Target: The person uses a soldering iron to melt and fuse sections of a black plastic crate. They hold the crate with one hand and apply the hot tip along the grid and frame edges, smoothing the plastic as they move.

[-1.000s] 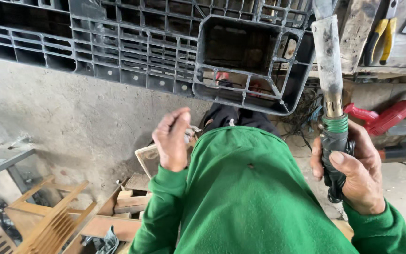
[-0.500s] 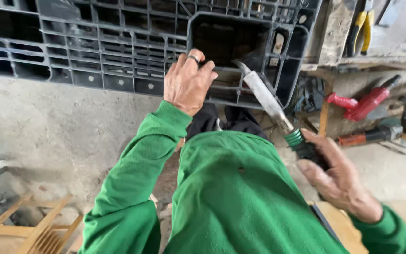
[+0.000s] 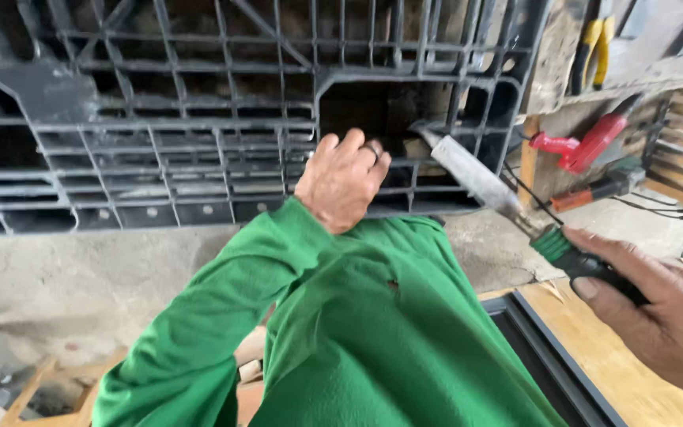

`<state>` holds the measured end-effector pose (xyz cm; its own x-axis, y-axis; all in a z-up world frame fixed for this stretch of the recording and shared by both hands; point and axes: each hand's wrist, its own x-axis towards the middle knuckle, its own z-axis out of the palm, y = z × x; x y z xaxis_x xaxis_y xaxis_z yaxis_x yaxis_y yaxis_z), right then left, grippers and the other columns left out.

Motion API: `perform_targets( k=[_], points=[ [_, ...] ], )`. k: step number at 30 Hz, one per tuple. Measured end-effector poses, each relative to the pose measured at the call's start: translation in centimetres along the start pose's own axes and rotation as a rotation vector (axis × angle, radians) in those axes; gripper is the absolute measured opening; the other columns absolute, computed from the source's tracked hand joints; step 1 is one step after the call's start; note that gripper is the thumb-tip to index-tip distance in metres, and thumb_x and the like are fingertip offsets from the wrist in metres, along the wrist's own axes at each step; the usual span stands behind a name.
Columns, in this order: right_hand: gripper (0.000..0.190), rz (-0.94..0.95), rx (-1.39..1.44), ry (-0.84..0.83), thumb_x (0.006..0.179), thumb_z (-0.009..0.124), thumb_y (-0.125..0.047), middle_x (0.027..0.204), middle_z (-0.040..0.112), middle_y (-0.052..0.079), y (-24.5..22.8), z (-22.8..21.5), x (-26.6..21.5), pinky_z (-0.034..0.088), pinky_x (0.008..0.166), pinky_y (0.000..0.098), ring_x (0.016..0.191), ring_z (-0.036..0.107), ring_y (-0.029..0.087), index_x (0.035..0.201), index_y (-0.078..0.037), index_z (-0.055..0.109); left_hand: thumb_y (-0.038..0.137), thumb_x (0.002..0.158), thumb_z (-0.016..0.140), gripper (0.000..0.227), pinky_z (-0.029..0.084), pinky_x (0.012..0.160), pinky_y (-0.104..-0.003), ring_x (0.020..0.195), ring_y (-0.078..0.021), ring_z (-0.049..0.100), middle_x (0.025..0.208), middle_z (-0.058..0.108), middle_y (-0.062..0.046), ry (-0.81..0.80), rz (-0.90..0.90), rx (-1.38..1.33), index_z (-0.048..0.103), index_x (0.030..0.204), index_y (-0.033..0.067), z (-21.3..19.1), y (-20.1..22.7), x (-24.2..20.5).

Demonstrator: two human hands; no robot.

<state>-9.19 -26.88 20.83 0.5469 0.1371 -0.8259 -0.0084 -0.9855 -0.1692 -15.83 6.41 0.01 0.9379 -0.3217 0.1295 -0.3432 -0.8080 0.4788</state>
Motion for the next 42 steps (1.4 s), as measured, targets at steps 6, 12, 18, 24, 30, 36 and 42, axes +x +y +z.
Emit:
perform_targets(
  k=[6, 12, 18, 24, 30, 36, 42],
  points=[
    [0.058, -0.050, 0.107, -0.121, 0.094, 0.065, -0.023, 0.074, 0.058, 0.004, 1.5, -2.9, 1.9, 0.051, 0.050, 0.0309, 0.057, 0.053, 0.014, 0.152, -0.020, 0.059, 0.015, 0.095, 0.068, 0.018, 0.044, 0.075, -0.036, 0.096, -0.0186, 0.058, 0.104, 0.065, 0.000, -0.018, -0.013, -0.037, 0.074, 0.109, 0.0059, -0.7, 0.3, -0.2],
    [0.055, 0.112, -0.021, -0.373, 0.099, 0.067, -0.029, 0.066, 0.053, 0.006, 1.0, -5.9, 5.8, 0.043, 0.052, 0.0343, 0.055, 0.045, 0.014, 0.152, -0.032, 0.055, 0.029, 0.087, 0.079, 0.026, 0.047, 0.074, -0.040, 0.095, -0.0249, 0.058, 0.112, 0.061, -0.004, 0.092, -0.423, -0.049, 0.072, 0.102, 0.0088, -1.7, 2.6, -0.7],
    [0.055, -0.062, 0.001, -0.437, 0.094, 0.065, -0.026, 0.071, 0.056, 0.004, -0.2, -7.5, 8.7, 0.042, 0.051, 0.0319, 0.056, 0.046, 0.013, 0.148, -0.027, 0.060, 0.025, 0.096, 0.080, 0.019, 0.052, 0.071, -0.039, 0.087, -0.0249, 0.063, 0.104, 0.058, -0.005, 0.179, -0.707, -0.183, 0.072, 0.105, 0.0106, -3.1, 4.9, -0.8],
    [0.059, -0.049, -0.166, -0.495, 0.089, 0.071, -0.032, 0.081, 0.072, 0.001, -1.3, -8.9, 10.9, 0.054, 0.055, 0.0325, 0.060, 0.057, 0.017, 0.148, -0.031, 0.063, 0.021, 0.094, 0.075, 0.019, 0.055, 0.063, -0.038, 0.076, -0.0264, 0.068, 0.094, 0.067, -0.006, 0.198, -1.017, -0.350, 0.074, 0.109, 0.0096, -2.8, 7.5, -0.9],
    [0.056, -0.227, -0.107, -0.500, 0.090, 0.069, -0.030, 0.099, 0.079, -0.001, -2.8, -10.0, 12.3, 0.058, 0.060, 0.0306, 0.066, 0.068, 0.014, 0.145, -0.023, 0.064, 0.027, 0.094, 0.073, 0.031, 0.055, 0.059, -0.034, 0.065, -0.0190, 0.069, 0.083, 0.073, -0.006, 0.111, -1.261, -0.675, 0.073, 0.122, 0.0136, -3.0, 9.0, 0.1],
    [0.050, -0.210, -0.207, -0.516, 0.096, 0.068, -0.032, 0.096, 0.072, 0.007, -5.5, -10.9, 12.7, 0.055, 0.063, 0.0346, 0.068, 0.066, 0.021, 0.145, -0.027, 0.057, 0.028, 0.094, 0.068, 0.055, 0.052, 0.060, -0.026, 0.063, -0.0072, 0.064, 0.072, 0.074, -0.004, 0.050, -1.390, -1.237, 0.059, 0.142, 0.0047, -2.1, 9.0, -0.1],
    [0.058, -0.108, -0.309, -0.524, 0.089, 0.071, -0.036, 0.072, 0.073, 0.002, -5.2, -11.7, 13.6, 0.054, 0.052, 0.0353, 0.055, 0.062, 0.017, 0.146, -0.031, 0.063, 0.027, 0.095, 0.069, 0.059, 0.048, 0.068, -0.023, 0.072, -0.0061, 0.060, 0.077, 0.072, -0.005, 0.160, -1.416, -1.534, 0.056, 0.146, -0.0004, -0.2, 9.7, -0.3]
  ],
)
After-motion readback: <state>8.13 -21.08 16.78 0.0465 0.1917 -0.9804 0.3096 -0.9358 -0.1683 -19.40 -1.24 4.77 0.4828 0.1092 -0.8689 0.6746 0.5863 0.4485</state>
